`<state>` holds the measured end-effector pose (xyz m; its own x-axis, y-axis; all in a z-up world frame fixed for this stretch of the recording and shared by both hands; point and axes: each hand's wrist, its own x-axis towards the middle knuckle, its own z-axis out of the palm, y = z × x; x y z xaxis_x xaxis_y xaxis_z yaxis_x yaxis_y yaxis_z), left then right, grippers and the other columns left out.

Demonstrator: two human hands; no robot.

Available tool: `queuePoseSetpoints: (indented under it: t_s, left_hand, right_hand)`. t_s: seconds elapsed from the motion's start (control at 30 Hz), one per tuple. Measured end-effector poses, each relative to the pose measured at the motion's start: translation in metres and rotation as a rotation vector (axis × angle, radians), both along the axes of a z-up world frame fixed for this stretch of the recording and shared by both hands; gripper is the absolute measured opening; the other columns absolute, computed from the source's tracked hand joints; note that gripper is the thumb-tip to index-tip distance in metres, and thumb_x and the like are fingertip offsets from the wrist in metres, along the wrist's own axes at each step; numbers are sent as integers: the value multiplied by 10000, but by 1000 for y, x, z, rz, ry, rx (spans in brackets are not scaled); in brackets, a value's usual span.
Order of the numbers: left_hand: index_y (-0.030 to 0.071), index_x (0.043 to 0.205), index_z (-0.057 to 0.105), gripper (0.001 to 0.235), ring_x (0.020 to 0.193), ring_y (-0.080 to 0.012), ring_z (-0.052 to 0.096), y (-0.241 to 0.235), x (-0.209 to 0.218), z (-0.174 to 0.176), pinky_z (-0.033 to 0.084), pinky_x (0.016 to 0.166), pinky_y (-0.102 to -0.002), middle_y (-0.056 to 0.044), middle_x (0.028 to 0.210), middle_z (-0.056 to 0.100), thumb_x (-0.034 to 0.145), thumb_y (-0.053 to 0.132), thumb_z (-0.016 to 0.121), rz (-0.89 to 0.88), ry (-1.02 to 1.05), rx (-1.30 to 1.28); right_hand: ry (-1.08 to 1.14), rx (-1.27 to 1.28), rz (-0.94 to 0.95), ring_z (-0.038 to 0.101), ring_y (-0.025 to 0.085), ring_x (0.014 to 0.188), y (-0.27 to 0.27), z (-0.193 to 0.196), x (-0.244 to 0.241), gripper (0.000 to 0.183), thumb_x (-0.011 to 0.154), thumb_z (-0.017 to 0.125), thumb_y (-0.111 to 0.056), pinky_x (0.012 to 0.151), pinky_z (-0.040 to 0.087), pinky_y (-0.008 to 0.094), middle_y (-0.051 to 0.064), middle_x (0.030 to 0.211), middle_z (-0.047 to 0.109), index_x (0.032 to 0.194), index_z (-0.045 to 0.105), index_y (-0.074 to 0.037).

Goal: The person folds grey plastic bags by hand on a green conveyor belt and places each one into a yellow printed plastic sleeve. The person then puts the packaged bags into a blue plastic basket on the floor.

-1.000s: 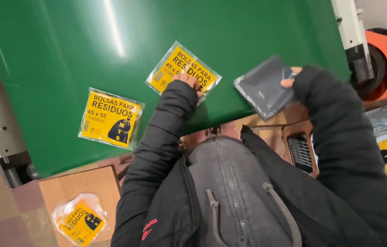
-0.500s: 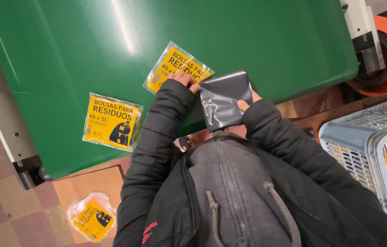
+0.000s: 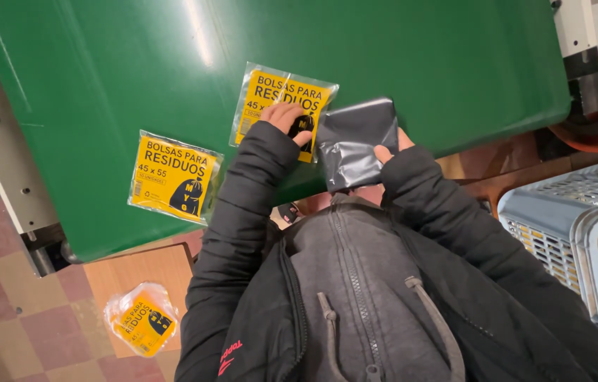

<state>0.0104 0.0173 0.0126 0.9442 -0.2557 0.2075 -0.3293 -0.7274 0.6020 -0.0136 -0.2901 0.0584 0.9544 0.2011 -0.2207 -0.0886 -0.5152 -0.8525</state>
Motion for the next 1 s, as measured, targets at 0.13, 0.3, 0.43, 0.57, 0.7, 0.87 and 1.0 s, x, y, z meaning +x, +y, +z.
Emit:
queuePoseSetpoints:
  t_s: [0.13,0.3,0.43,0.57,0.7,0.87,1.0]
  left_hand:
    - [28,1290,619,528,1332,-375,510,-18,-2,-1,398,1142,-483,-148,1364,632,885,334,764,-36,-51,-29]
    - [25,1197,690,406,1253,-344,588,-39,-2,-3,463,1081,-441,-143,1264,693,882,274,754,86,-27,-116]
    - [31,1127,721,265,1170,-329,644,-49,-4,-3,511,1031,-419,-137,1191,726,919,195,724,182,-24,-189]
    - [35,1082,724,177,1110,-332,668,-52,-2,-18,529,993,-417,-135,1133,737,937,137,716,267,-108,-222]
    - [45,1020,731,132,1058,-320,679,-51,1,-15,537,956,-410,-113,1066,749,915,126,730,305,-124,-237]
    - [60,992,732,95,1043,-308,673,-46,1,28,536,934,-406,-86,1041,757,917,118,733,266,-43,-254]
    - [83,975,741,108,1066,-270,663,-37,11,0,513,959,-413,-58,1050,763,878,121,771,111,-176,-202]
  right_hand:
    - [97,42,66,722,276,1083,19,-6,5,515,960,618,-185,928,552,374,171,1213,728,1447,516,-51]
    - [-71,-88,399,706,379,951,42,-63,14,798,844,684,-180,864,550,423,290,1152,675,1552,344,-34]
    - [-2,-369,488,685,418,779,64,-57,22,869,839,669,-204,759,555,469,308,986,675,1610,287,-77]
    - [-9,-373,510,683,414,771,65,-62,21,809,855,655,-206,746,554,473,291,978,680,1581,322,-75]
    - [-29,-380,536,680,410,763,67,-65,26,749,871,641,-208,734,553,477,274,969,685,1551,358,-73]
    - [-34,-382,578,677,404,753,70,-72,19,676,891,624,-210,718,551,483,253,959,692,1515,402,-71]
    - [-61,-392,583,674,400,745,72,-74,28,620,907,611,-211,705,550,487,236,950,696,1486,438,-70]
